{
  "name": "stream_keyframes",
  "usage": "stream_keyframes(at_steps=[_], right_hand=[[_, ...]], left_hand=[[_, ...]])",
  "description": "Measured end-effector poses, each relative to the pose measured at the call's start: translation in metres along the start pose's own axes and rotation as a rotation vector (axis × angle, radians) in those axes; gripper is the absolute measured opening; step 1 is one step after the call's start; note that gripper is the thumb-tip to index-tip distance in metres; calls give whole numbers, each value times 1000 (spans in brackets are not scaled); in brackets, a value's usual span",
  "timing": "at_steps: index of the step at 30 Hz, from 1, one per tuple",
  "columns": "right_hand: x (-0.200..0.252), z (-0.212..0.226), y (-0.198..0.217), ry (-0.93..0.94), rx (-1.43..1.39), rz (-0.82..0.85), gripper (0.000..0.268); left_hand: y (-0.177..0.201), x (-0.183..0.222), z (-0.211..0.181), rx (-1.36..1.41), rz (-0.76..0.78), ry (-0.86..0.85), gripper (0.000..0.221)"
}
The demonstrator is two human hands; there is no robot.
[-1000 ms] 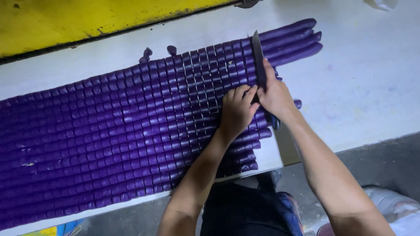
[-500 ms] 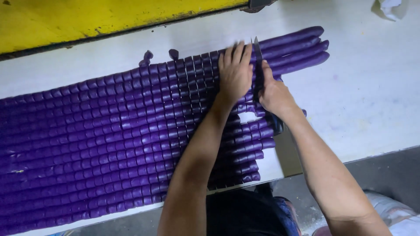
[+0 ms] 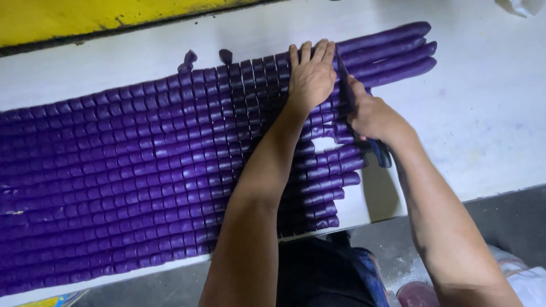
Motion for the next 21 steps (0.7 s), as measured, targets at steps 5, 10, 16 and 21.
stream_keyframes(at_steps=[5,10,16,21], right_hand=[[6,-2,-1,-18,-10,11,90],[9,4,-2,-44,-34,6,90],[30,6,-14,-28,-2,20,95],[71,-9,-34,-134,26,97,87]], left_hand=[[5,19,-4,40,-125,-35,60],[-7,80,-31,15,-475,-145,56],[-10,80,-35,-100,-290,-71,63],[-17,76,-36,-121,-6,-56,64]])
Point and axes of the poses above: each hand's wrist, its own x-axis away from the middle knuckle, its own y-axis out of the back of the hand, z = x × y, the point moved 8 cm from there along -x, towards the middle knuckle, and after that the axes turned 3 degrees about -x, right-handed, at the moved point
